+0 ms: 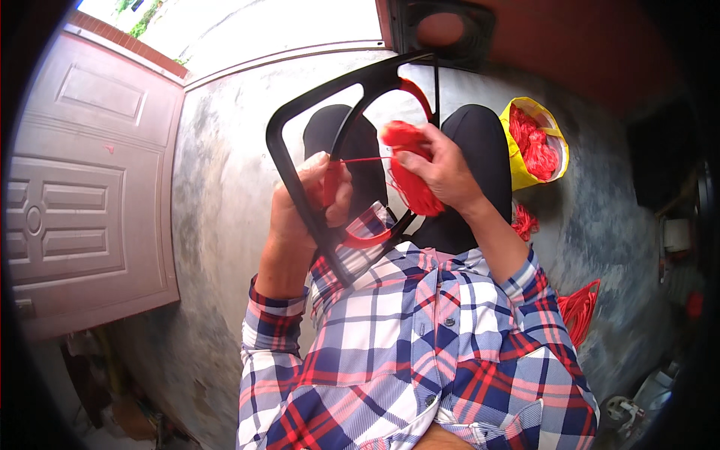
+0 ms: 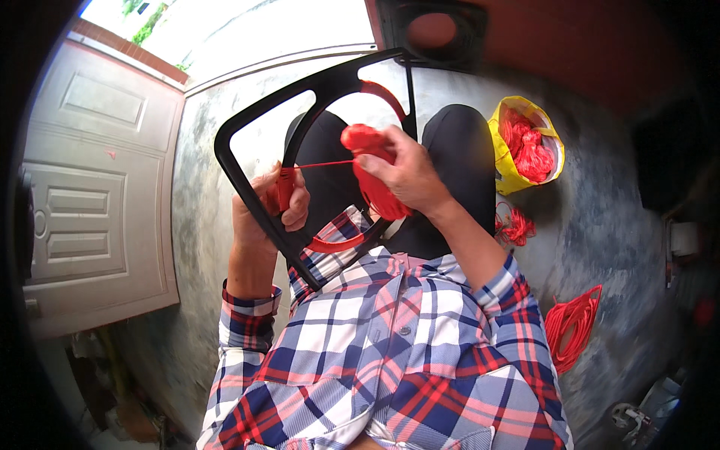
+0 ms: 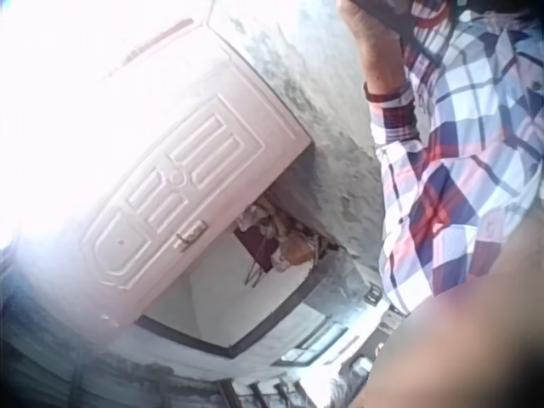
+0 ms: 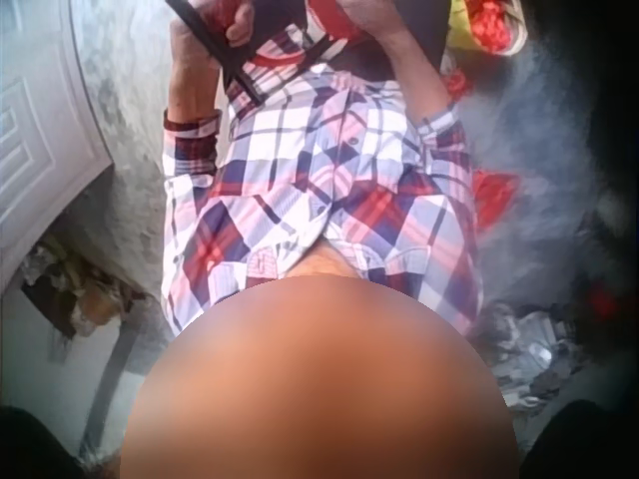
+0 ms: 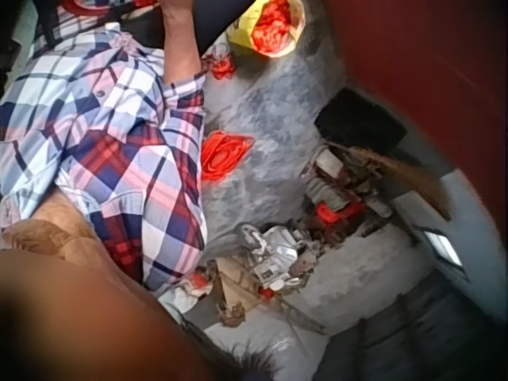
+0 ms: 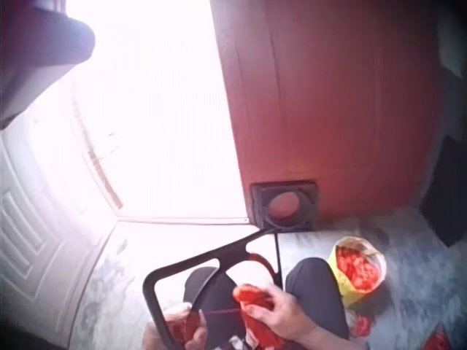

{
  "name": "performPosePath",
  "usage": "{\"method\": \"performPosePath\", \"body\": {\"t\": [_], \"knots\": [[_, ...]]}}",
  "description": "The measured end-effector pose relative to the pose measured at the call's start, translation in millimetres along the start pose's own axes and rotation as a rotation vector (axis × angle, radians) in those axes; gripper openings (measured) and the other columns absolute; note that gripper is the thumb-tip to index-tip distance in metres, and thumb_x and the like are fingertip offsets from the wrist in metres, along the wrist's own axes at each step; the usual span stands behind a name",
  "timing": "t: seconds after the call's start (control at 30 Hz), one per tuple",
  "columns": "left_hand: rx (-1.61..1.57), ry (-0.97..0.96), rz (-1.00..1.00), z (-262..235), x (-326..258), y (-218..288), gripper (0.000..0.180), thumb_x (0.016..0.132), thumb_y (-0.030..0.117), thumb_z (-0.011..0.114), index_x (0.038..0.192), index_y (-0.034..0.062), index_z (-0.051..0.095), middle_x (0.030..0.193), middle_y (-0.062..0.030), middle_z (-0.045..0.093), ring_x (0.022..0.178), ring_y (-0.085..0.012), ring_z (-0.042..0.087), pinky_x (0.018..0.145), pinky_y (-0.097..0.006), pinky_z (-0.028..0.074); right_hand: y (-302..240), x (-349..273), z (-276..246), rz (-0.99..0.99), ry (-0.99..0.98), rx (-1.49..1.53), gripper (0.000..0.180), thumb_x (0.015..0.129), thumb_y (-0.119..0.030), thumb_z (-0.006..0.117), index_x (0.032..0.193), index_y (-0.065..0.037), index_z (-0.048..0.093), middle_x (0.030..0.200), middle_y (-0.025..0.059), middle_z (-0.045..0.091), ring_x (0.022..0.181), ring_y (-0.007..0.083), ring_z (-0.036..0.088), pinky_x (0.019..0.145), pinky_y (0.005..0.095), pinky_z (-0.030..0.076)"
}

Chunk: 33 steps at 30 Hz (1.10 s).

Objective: The person ties and bundles red plastic strips by hand, using a plastic frame as a base.

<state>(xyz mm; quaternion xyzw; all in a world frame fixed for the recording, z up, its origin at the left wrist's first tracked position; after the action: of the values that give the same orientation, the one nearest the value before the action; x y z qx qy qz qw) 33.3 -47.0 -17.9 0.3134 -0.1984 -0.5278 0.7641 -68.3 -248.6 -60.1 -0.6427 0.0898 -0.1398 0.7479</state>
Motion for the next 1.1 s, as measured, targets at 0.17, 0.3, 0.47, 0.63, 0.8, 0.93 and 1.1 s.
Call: {"method": "performPosePath", "body": {"t": [0.17,0.3,0.47,0.63,0.8,0.93,1.1], "knots": [[0.270,0.296,0.042,49,7,-2,0.038,0.098,0.023,0.048,0.120,-0.0071,0.054,0.099,-0.0181,0.066,0.055,-0.0123,0.053,0.046,-0.022,0.039,-25,36,21,-0.214,0.085,-0.563,0.039,0.075,-0.029,0.080,0.098,0.000,0.067,0.096,0.0139,0.061,0.091,0.0260,0.064,0.081,0.0333,0.050],[0.290,0.448,0.133,58,0,-8,0.043,0.098,0.032,0.049,0.124,-0.0023,0.054,0.097,-0.0229,0.064,0.060,-0.0214,0.060,0.045,-0.026,0.043,-29,34,30,-0.043,-0.278,0.396,0.040,0.082,-0.011,0.072,0.119,-0.001,0.061,0.107,0.0069,0.065,0.100,0.0178,0.061,0.096,0.0331,0.044],[-0.068,0.295,0.101,69,5,-11,0.061,0.092,0.046,0.046,0.122,-0.0071,0.049,0.086,-0.0244,0.062,0.051,-0.0232,0.056,0.040,-0.028,0.042,-53,11,27,-0.123,-0.387,0.675,0.049,0.083,-0.013,0.067,0.127,0.004,0.051,0.124,0.0145,0.058,0.113,0.0221,0.058,0.098,0.0354,0.045],[-0.078,0.349,0.119,46,7,-14,0.045,0.088,0.026,0.059,0.121,-0.0034,0.051,0.088,-0.0204,0.063,0.062,-0.0207,0.060,0.044,-0.027,0.043,-41,-8,15,-0.101,-0.105,0.241,0.044,0.079,-0.008,0.073,0.119,-0.003,0.056,0.110,0.0048,0.059,0.102,0.0130,0.057,0.094,0.0291,0.043],[0.031,0.464,0.086,52,8,-15,0.032,0.086,0.017,0.060,0.112,-0.0028,0.058,0.091,-0.0130,0.063,0.068,-0.0172,0.057,0.051,-0.026,0.043,-61,-12,42,-0.156,-0.107,0.285,0.052,0.080,-0.001,0.074,0.127,-0.002,0.051,0.111,0.0042,0.057,0.109,0.0128,0.054,0.099,0.0296,0.042],[0.002,0.366,0.221,39,9,-11,0.033,0.089,0.021,0.052,0.110,-0.0034,0.059,0.093,-0.0189,0.060,0.070,-0.0214,0.057,0.050,-0.027,0.043,-66,-19,25,-0.309,0.022,0.541,0.047,0.088,-0.002,0.066,0.132,-0.003,0.049,0.122,0.0075,0.058,0.115,0.0151,0.055,0.103,0.0335,0.041],[0.069,0.293,0.371,10,-8,2,0.040,0.092,0.025,0.043,0.112,-0.0052,0.060,0.094,-0.0225,0.056,0.069,-0.0217,0.055,0.046,-0.027,0.042,-73,-15,-29,-0.363,-0.135,1.040,0.042,0.099,-0.035,0.052,0.128,-0.005,0.049,0.123,0.0099,0.059,0.118,0.0257,0.056,0.105,0.0439,0.041]]}}
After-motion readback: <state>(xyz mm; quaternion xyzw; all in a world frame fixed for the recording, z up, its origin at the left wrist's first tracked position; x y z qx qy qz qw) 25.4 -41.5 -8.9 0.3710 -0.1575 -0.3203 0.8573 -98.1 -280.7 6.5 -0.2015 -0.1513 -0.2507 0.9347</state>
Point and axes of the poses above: each hand's wrist, its own x-axis towards the middle knuckle, its own z-axis out of the palm, y = z × x, the point moved 2 cm from there along x, towards the middle knuckle
